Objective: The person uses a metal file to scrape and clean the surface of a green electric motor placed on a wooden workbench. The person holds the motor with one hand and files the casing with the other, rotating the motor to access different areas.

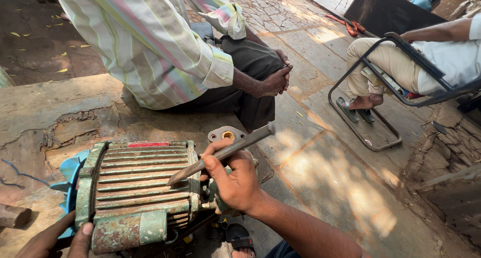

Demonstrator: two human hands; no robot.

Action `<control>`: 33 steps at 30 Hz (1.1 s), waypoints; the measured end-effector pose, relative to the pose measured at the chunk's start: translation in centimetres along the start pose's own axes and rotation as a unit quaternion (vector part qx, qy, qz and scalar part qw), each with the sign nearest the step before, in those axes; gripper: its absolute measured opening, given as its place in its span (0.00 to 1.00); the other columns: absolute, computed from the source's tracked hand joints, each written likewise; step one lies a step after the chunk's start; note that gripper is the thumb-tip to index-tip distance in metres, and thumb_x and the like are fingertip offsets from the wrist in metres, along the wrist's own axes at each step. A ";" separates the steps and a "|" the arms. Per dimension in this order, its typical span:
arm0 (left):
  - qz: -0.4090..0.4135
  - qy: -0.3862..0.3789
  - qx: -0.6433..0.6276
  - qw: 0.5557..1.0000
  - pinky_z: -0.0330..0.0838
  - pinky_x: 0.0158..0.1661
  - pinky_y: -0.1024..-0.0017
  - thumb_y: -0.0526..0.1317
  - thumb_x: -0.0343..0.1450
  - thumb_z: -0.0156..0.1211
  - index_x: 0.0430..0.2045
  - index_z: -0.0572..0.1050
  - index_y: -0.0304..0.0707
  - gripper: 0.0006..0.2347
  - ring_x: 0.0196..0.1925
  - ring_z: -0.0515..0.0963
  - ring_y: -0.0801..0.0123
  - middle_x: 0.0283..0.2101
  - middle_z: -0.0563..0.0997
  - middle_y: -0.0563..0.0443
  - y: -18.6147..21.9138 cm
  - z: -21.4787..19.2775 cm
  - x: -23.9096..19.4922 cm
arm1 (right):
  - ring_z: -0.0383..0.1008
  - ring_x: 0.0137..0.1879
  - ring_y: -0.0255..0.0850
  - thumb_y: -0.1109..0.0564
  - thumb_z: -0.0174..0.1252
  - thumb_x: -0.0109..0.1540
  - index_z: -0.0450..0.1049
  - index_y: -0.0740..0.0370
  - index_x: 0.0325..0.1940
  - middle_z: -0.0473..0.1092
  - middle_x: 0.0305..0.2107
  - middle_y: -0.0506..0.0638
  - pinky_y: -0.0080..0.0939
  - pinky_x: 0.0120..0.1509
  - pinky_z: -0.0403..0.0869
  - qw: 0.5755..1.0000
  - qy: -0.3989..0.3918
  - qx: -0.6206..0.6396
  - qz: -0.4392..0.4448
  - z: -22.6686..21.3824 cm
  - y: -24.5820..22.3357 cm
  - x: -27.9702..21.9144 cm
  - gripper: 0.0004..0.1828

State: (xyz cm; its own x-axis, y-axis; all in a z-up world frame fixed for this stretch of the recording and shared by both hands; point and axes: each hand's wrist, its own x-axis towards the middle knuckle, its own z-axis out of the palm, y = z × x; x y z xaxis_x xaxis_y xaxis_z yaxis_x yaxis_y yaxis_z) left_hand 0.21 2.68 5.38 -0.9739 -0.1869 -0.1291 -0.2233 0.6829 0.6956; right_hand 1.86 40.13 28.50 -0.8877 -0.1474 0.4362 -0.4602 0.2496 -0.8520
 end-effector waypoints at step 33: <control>0.066 0.148 -0.158 0.974 0.75 0.49 0.61 0.44 0.67 0.66 0.48 0.80 0.35 0.18 0.47 0.84 0.55 0.46 0.85 0.40 17.7 -8.4 -10.7 | 0.67 0.36 0.36 0.53 0.53 0.74 0.70 0.66 0.52 0.69 0.36 0.55 0.32 0.43 0.69 0.997 0.045 0.015 -0.054 1.1 -1.4 -2.8 0.12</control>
State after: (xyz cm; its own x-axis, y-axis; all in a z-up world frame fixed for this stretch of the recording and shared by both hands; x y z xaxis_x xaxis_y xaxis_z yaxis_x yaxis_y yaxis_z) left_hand 7.06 10.86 24.98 -0.9277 -0.3405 0.1530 -0.0276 0.4712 0.8816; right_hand 5.06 39.13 28.17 -0.8314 -0.0856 0.5490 -0.5538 0.2081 -0.8062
